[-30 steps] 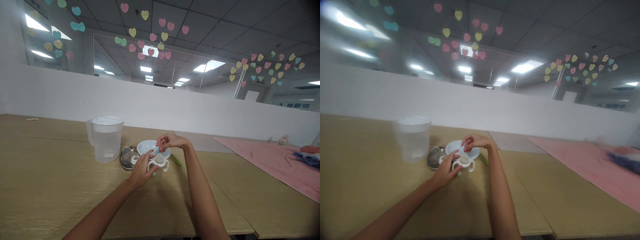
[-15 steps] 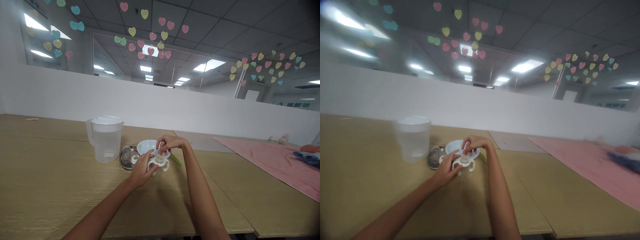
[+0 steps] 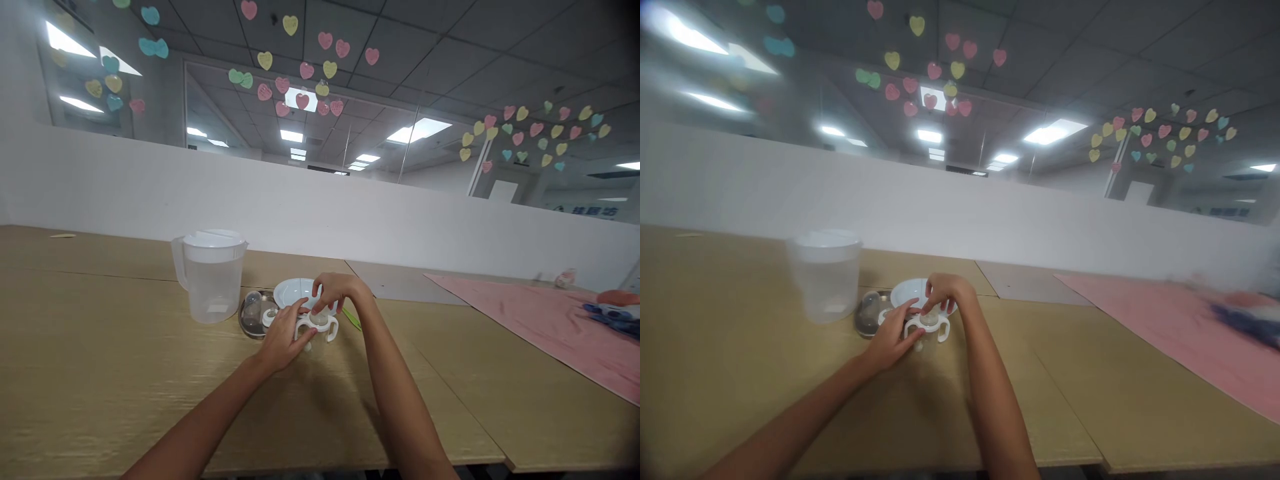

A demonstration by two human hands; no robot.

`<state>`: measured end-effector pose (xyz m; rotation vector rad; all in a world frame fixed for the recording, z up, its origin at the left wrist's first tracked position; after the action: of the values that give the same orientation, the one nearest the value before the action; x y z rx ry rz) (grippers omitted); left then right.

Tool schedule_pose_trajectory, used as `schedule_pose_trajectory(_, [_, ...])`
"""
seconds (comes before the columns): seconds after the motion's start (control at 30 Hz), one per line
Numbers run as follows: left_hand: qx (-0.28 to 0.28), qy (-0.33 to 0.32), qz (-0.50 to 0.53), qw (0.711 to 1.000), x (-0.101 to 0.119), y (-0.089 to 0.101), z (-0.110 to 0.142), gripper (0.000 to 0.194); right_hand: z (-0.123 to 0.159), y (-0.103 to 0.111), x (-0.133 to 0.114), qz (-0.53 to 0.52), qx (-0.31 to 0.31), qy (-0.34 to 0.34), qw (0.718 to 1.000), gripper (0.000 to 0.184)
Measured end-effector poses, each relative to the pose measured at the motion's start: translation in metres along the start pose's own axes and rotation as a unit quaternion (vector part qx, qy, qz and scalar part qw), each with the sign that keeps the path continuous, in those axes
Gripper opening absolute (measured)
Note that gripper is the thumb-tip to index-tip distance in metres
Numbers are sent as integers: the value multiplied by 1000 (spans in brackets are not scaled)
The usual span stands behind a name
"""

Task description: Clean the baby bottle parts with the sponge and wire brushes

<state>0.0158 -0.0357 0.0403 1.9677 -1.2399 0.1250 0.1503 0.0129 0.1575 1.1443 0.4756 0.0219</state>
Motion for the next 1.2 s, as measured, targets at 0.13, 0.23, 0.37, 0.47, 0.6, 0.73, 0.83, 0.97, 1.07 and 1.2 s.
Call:
schedule_pose_trajectory(0.13, [0, 0, -5, 1000, 0, 0, 0, 55, 3, 2, 0, -2, 6, -5, 1000, 59])
schedule_pose_trajectory(0.23, [0, 0, -7, 1000, 0, 0, 0, 54, 10, 6, -1, 21, 47, 7, 999, 48])
schedule_pose_trajectory(0.37, [2, -6, -7, 1000, 1, 0, 0, 54, 20, 10, -6, 62, 97, 11, 993, 40])
schedule_pose_trajectory(0.47, [6, -6, -11, 1000, 1, 0, 0, 54, 22, 8, -11, 62, 83, 9, 995, 45])
schedule_pose_trajectory(0.6, [4, -1, -14, 1000, 0, 0, 0, 54, 18, 2, -15, 51, 43, -3, 998, 56])
schedule_pose_trajectory(0.73, [5, 0, -13, 1000, 0, 0, 0, 55, 14, 0, -15, 42, 31, 6, 999, 75])
schedule_pose_trajectory(0.83, [5, -5, -12, 1000, 1, 1, 0, 55, 14, 1, -14, 44, 30, 4, 999, 77])
schedule_pose_trajectory(0.97, [7, -3, -12, 1000, 0, 1, 0, 55, 17, 2, -17, 61, 33, 6, 998, 64])
schedule_pose_trajectory(1.07, [9, -4, -16, 1000, 0, 1, 0, 55, 18, 1, -21, 90, 33, 14, 995, 47])
schedule_pose_trajectory(1.2, [4, -12, -18, 1000, 2, 1, 0, 54, 15, -2, -24, 117, 16, -7, 993, 38])
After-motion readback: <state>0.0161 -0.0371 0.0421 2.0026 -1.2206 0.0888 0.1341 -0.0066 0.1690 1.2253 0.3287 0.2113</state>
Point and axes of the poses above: each hand's wrist, its own z-axis away from the middle knuckle, its own y-axis out of the back of the hand, x = y × z, the point moved 2 cm from there along -z, towards the middle knuckle
